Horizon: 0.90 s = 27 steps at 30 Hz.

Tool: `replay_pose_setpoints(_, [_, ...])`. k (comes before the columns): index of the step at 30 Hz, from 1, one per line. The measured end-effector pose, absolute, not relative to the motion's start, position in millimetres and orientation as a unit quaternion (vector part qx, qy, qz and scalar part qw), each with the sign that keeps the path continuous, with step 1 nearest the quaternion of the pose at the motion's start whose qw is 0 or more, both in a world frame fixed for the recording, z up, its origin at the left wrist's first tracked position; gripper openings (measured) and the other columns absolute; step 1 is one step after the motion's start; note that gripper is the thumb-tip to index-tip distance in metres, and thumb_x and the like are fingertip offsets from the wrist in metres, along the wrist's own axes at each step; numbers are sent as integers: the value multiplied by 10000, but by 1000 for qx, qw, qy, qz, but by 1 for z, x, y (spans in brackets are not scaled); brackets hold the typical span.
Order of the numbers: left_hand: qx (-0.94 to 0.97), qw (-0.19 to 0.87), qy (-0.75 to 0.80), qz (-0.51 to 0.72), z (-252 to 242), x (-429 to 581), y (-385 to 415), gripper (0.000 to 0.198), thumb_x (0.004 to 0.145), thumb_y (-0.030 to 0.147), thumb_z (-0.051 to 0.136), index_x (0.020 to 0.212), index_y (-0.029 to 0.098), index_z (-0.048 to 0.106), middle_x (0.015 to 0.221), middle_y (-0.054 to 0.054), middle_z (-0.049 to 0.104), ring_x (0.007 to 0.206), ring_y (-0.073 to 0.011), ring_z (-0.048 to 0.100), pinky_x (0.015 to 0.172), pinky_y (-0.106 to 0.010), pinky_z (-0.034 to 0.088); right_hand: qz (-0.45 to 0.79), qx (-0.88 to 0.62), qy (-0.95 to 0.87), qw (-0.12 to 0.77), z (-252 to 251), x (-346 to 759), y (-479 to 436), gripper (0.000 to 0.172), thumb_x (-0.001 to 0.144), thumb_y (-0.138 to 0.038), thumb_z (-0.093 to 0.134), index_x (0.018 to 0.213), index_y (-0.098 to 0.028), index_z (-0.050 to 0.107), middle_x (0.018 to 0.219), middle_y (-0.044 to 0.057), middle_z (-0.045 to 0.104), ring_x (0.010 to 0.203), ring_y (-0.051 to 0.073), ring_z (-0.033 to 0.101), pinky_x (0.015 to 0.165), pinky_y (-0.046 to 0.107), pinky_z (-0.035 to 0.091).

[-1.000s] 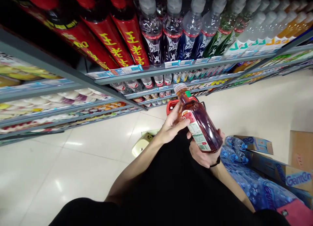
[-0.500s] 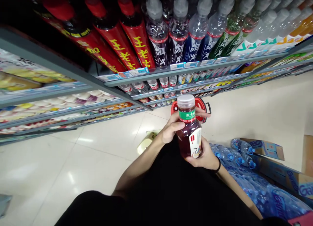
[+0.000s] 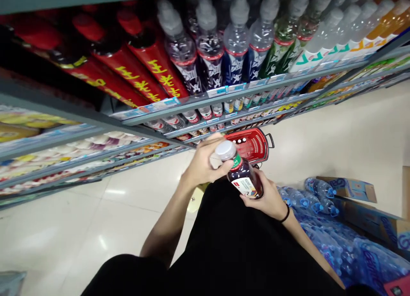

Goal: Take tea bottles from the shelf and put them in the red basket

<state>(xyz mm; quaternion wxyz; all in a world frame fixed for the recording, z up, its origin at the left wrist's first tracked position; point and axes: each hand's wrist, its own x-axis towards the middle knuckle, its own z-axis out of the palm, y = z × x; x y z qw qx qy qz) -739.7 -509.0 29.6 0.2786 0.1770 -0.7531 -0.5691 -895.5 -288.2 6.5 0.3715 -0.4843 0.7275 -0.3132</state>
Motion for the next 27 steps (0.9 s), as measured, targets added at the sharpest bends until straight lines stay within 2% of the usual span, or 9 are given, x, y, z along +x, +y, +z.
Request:
replay_pose_setpoints(2, [222, 221, -808, -499, 28, -739, -519, 301, 849, 465, 766, 932, 177, 746, 845, -67, 719, 742, -194, 595, 736, -312, 485, -279, -519, 736, 334, -1, -911, -285, 758, 820, -342, 838, 1448, -196, 440, 1268, 129, 713, 1092, 306, 734, 920, 427, 624])
replay_pose_setpoints(5, [265, 82, -820, -501, 18, -754, -523, 295, 865, 456, 771, 972, 186, 720, 859, -31, 723, 684, -151, 586, 632, -255, 448, -177, -557, 760, 284, -18, -944, -280, 727, 858, -273, 809, 1457, -141, 419, 1270, 172, 669, 1156, 350, 690, 902, 473, 636])
replay_pose_setpoints(8, [255, -47, -817, -515, -3, -792, -511, 274, 877, 467, 756, 982, 218, 708, 819, 3, 716, 662, -143, 601, 632, -249, 452, -55, -547, 780, 297, -42, -986, -275, 658, 904, -218, 766, 1460, -118, 428, 1312, 183, 621, 1213, 358, 628, 854, 465, 643])
replay_pose_setpoints(12, [311, -93, -821, -470, -52, -872, -471, 282, 842, 496, 750, 921, 239, 665, 658, 36, 646, 556, -145, 545, 590, -269, 404, -22, -494, 800, 341, -89, -1045, -265, 627, 998, -263, 698, 1519, -97, 392, 1416, 196, 577, 1331, 346, 541, 880, 427, 628])
replay_pose_setpoints(15, [357, -144, -806, -450, -110, -939, -441, 319, 841, 513, 747, 930, 244, 601, 784, 10, 720, 663, -177, 651, 652, -273, 453, -34, -431, 823, 368, -129, -1087, -253, 638, 1051, -331, 638, 1556, -69, 350, 1472, 221, 545, 1381, 341, 513, 931, 420, 606])
replay_pose_setpoints(19, [379, -238, -816, -366, -211, -1025, -426, 349, 882, 516, 734, 1020, 227, 596, 947, -53, 767, 930, -264, 741, 815, -320, 505, -28, -320, 847, 423, -182, -1140, -219, 417, 1074, -269, 564, 1442, -84, 492, 1340, 198, 647, 1265, 321, 630, 938, 393, 574])
replay_pose_setpoints(23, [391, -321, -809, -300, -322, -1097, -431, 391, 923, 461, 735, 1151, 162, 629, 1029, -137, 764, 1048, -307, 731, 900, -377, 520, 5, -198, 852, 484, -235, -1176, -153, 254, 1066, -237, 527, 1240, -74, 615, 1141, 212, 743, 1057, 337, 747, 832, 385, 564])
replay_pose_setpoints(25, [405, -354, -798, -274, -377, -1126, -436, 405, 952, 469, 718, 1165, 132, 644, 1045, -148, 750, 1031, -291, 726, 904, -397, 541, 19, -144, 856, 497, -259, -1181, -114, 194, 1047, -214, 522, 1152, -110, 647, 1099, 200, 762, 1000, 327, 769, 769, 362, 556])
replay_pose_setpoints(27, [417, -371, -789, -256, -432, -1151, -442, 405, 990, 483, 682, 1168, 120, 657, 1068, -127, 732, 1012, -257, 715, 919, -415, 562, 31, -96, 859, 502, -281, -1178, -76, 126, 1008, -206, 550, 1017, -172, 671, 933, 137, 776, 876, 305, 783, 683, 328, 538])
